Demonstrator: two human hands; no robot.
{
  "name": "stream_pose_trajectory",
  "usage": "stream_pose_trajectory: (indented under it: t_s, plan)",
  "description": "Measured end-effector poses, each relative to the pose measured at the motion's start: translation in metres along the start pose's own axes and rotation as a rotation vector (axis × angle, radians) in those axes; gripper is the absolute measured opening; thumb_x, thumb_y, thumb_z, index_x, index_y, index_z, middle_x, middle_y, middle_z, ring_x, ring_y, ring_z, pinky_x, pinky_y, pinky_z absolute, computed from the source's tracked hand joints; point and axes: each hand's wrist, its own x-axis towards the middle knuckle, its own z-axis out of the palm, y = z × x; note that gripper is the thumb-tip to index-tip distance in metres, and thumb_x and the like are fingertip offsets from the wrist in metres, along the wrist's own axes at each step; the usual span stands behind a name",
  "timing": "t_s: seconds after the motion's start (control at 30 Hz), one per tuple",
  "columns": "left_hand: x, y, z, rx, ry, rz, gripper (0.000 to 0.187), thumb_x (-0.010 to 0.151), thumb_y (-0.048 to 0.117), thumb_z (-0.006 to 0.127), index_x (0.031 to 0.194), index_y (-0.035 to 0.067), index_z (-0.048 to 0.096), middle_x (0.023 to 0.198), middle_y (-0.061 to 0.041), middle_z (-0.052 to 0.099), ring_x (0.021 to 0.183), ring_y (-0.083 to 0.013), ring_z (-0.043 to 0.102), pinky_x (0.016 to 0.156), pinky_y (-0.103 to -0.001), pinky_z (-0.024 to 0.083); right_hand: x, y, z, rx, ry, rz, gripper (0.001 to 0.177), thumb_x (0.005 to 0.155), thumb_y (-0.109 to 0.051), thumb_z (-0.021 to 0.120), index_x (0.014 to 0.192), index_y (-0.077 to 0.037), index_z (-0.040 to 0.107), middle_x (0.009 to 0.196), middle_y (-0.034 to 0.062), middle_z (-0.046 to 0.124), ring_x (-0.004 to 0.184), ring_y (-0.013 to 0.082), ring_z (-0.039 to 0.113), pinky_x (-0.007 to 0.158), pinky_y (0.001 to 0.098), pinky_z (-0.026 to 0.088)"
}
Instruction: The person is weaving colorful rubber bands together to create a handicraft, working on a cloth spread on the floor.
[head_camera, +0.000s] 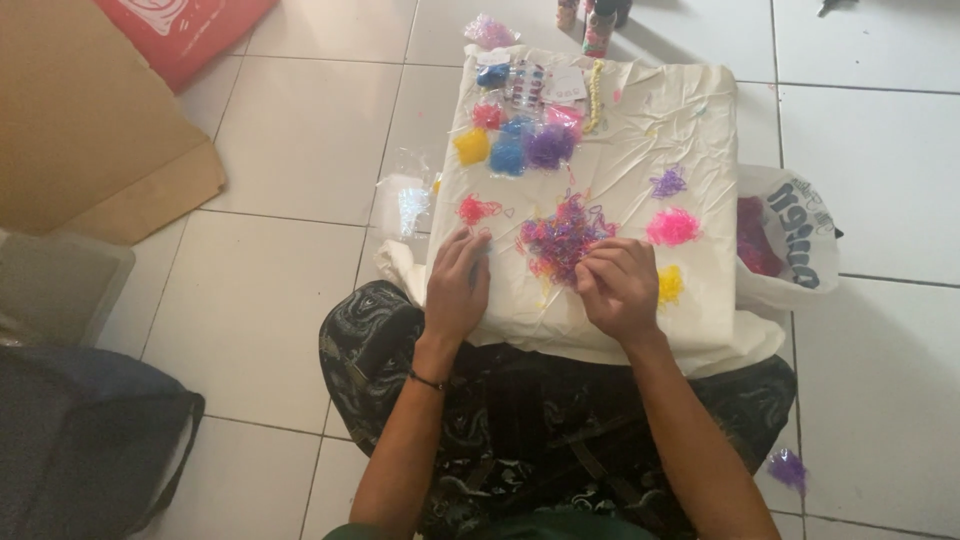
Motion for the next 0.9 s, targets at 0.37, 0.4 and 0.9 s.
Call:
stream_pose_trajectory:
  t_s: [0.37,0.4,0.9]
  plan:
    - [-0.004,0.000,0.002,0.132,-0.018,0.052,0.028,0.098,0.017,0.061,0.125,0.014,0.070,0.120,-0.010,0.071,0.133,-0.0371,0.055,0.119,-0.056,0.031,0.000,0.001,0.002,-0.005,0.022,0.006,0.012,0.091,-0.013,0.074,0.081,-0.007,0.077,0.077,0.0072,0.073,0.081,0.0269,0.071,0.076,0.0376,0.050]
    - [-0.004,0.001,0.001,0.157,-0.022,0.060,0.029,0.099,0.018,0.061,0.126,0.014,0.069,0.120,-0.010,0.070,0.133,-0.0367,0.054,0.119,-0.056,0.031,-0.002,0.002,0.002,-0.007,0.020,0.004,0.012,0.091,-0.013,0.074,0.081,-0.007,0.077,0.078,0.0080,0.073,0.081,0.0276,0.071,0.076,0.0379,0.051]
    - [0.007,0.014,0.013,-0.096,0.120,0.092,0.030,0.097,0.015,0.065,0.126,0.011,0.066,0.121,-0.009,0.063,0.134,-0.0392,0.052,0.118,-0.054,0.034,-0.010,0.015,0.011,-0.188,-0.237,0.056,0.052,0.093,-0.040,0.069,0.138,-0.014,0.067,0.132,0.0128,0.067,0.128,0.0352,0.059,0.099,0.0472,0.041]
